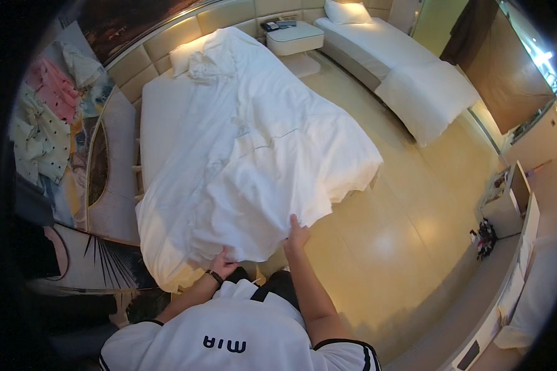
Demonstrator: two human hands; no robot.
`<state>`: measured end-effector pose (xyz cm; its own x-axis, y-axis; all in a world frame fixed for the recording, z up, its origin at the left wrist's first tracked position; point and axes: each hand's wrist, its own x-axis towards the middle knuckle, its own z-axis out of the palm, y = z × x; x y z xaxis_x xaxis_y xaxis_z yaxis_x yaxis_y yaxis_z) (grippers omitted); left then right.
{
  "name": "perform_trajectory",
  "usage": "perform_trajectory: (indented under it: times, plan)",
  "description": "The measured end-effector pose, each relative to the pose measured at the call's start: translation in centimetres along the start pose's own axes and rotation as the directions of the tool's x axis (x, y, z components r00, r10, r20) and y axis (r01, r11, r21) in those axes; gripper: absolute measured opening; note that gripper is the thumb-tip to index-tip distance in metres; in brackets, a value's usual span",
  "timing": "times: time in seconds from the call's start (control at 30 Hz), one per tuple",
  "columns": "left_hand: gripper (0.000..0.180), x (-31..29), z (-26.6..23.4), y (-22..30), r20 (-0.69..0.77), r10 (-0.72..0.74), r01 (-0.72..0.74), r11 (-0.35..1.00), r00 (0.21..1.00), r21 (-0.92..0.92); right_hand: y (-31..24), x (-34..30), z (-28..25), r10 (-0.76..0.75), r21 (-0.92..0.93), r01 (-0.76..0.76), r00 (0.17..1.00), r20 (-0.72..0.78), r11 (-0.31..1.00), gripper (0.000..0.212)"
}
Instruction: The person spreads a white duvet over a bed, repeatedly lifting and smoothing the fabric to cover the mattress. They adjust the duvet at the corners and along the sides, ensuring it lies flat. The person works around the bed, handling the duvet with both hands.
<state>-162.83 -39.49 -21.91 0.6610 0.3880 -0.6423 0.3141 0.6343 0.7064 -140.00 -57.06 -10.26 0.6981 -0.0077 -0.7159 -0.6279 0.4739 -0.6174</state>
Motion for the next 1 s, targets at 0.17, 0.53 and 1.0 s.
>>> perform_trajectory:
  times: [0.17,0.53,1.0]
  plan:
    - [0.070,1.4,10.1,2.4,0.509,-0.593,0.769,0.580,0.624,-0.268,2.0,1.4,0.1,-0.023,0.085,0.017,0.997,0.074,0.996,0.035]
    - [0.024,0.8,19.6,8.8,0.312,-0.041,0.246,0.715,0.949,-0.655,0.9,0.6,0.0,0.048,0.347,-0.193,0.921,0.386,0.918,0.037]
    - [0.027,-2.6,18.3,13.9,0.373,-0.221,0.402,0.750,0.901,-0.525,-6.6,21.1,-3.0,-0.196,0.559,-0.061,0.900,0.388,0.827,0.042]
